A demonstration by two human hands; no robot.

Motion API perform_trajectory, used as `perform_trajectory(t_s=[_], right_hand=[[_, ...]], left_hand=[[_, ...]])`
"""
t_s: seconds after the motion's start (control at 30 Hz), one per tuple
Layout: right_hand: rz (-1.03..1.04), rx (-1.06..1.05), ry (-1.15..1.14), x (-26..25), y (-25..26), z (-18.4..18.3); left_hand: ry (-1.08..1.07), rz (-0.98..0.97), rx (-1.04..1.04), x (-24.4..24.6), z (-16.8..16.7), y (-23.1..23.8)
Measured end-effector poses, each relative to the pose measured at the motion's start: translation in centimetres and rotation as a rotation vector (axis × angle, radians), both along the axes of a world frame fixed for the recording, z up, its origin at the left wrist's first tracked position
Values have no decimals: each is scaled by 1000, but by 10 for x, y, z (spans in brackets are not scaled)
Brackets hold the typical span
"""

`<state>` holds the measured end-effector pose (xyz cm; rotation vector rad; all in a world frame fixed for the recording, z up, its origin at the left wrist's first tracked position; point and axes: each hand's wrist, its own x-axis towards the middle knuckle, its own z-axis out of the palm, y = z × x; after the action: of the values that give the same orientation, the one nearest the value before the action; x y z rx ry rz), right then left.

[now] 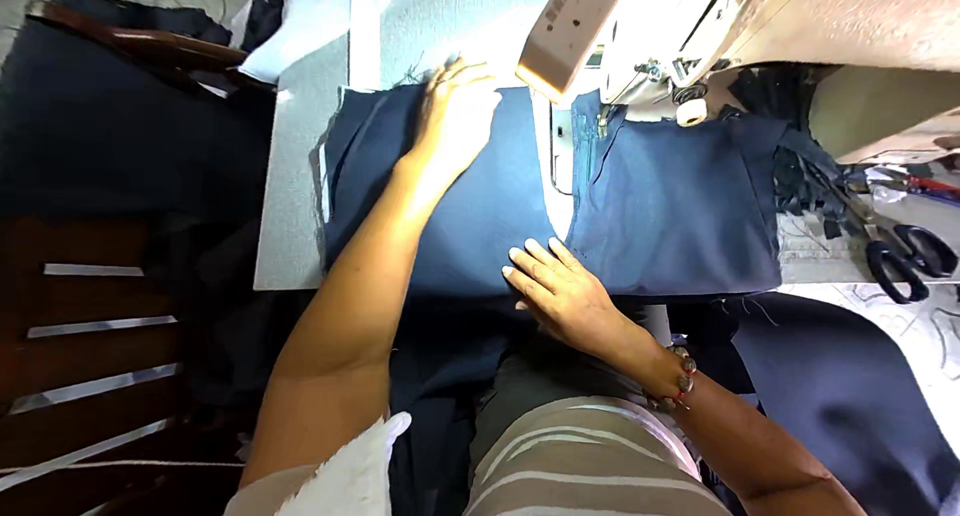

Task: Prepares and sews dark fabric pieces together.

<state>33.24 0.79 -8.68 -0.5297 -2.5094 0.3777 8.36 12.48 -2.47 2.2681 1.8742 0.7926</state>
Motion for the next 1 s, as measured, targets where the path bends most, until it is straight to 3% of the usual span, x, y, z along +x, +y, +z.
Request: perform_trajectory(t_s=[0.13, 0.3, 0.4, 0.53, 0.67, 0.77, 1.0], right_hand=[[47, -98, 22, 9, -6, 4], [94, -243, 25, 25, -10, 23], [38, -377, 182, 17, -3, 32], [-204, -437, 339, -11, 14, 44], [-232, -481, 387, -22, 13, 45], [-282, -544, 430, -25, 7, 45], [-317, -983, 512, -47, -1, 60]], left_hand=[[-28, 158, -213, 7, -17, 24], [-68, 352, -140, 12, -22, -17], [-98, 397, -141, 8, -23, -32], [-80, 347, -83, 0, -24, -41], [-35, 308, -128, -2, -20, -42], [-142, 276, -149, -5, -15, -39], [-381, 102, 279, -12, 39, -64]])
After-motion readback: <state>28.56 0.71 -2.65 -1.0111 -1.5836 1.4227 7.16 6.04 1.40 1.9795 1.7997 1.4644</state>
